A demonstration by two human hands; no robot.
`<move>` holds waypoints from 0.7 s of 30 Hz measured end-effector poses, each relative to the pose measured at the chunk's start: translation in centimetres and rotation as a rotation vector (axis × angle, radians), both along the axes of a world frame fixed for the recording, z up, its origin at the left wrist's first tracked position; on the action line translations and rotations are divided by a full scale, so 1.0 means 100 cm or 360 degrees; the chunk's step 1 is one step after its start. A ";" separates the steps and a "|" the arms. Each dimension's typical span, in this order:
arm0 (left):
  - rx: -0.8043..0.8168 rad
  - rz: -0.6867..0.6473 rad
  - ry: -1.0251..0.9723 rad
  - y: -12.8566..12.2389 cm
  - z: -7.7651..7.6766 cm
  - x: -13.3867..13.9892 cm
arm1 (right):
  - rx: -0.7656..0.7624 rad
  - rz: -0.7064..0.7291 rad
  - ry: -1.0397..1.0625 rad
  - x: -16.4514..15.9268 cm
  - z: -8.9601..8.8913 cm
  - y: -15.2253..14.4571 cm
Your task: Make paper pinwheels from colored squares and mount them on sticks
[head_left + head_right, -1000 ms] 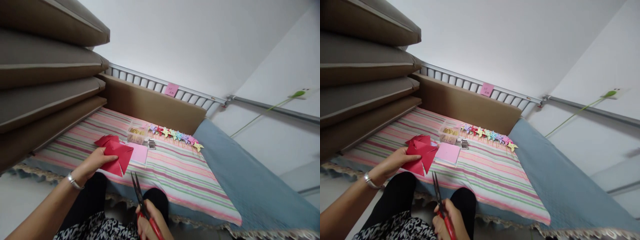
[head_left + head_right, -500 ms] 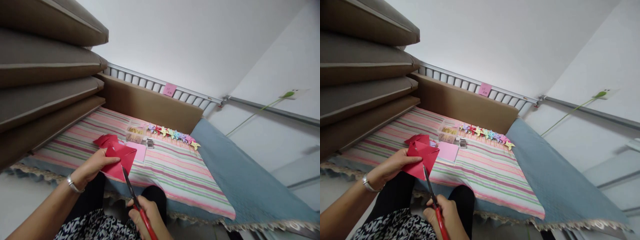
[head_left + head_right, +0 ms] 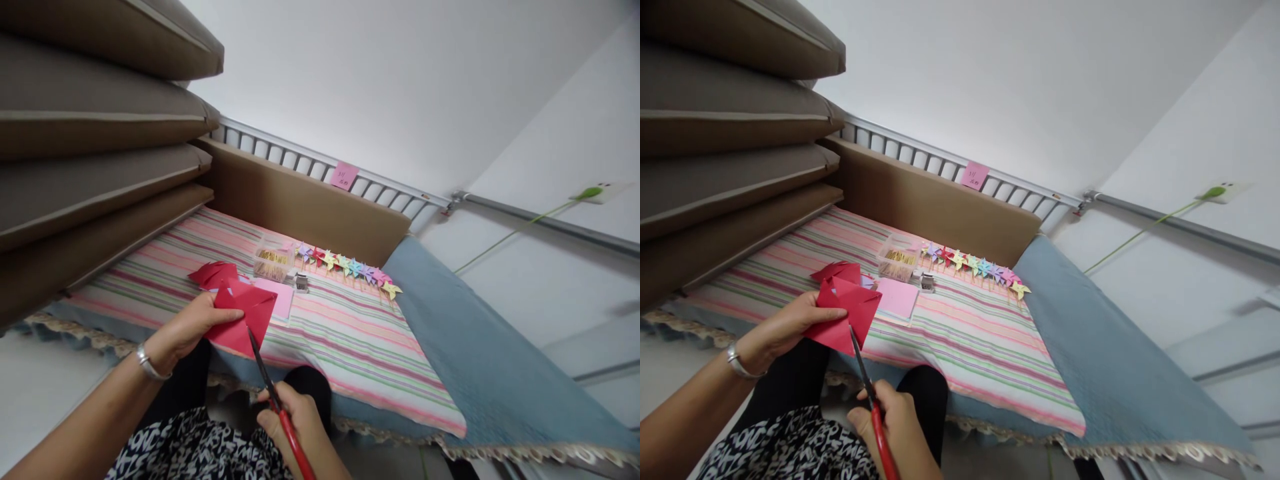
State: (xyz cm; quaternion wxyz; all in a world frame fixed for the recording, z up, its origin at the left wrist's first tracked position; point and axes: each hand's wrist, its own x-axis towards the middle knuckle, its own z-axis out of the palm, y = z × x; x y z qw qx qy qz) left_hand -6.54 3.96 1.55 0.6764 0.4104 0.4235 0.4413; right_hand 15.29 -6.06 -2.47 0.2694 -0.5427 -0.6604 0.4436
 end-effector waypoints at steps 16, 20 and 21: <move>0.0033 -0.0051 -0.0001 -0.003 0.000 0.005 | 0.0048 -0.0029 0.0042 0.000 0.001 0.001; 0.0044 -0.0056 0.0026 -0.003 0.001 0.005 | 0.0039 -0.0015 0.0073 -0.001 0.000 0.002; 0.0048 -0.0059 0.0025 -0.003 0.001 0.005 | 0.0033 -0.0019 0.0081 -0.001 0.000 0.002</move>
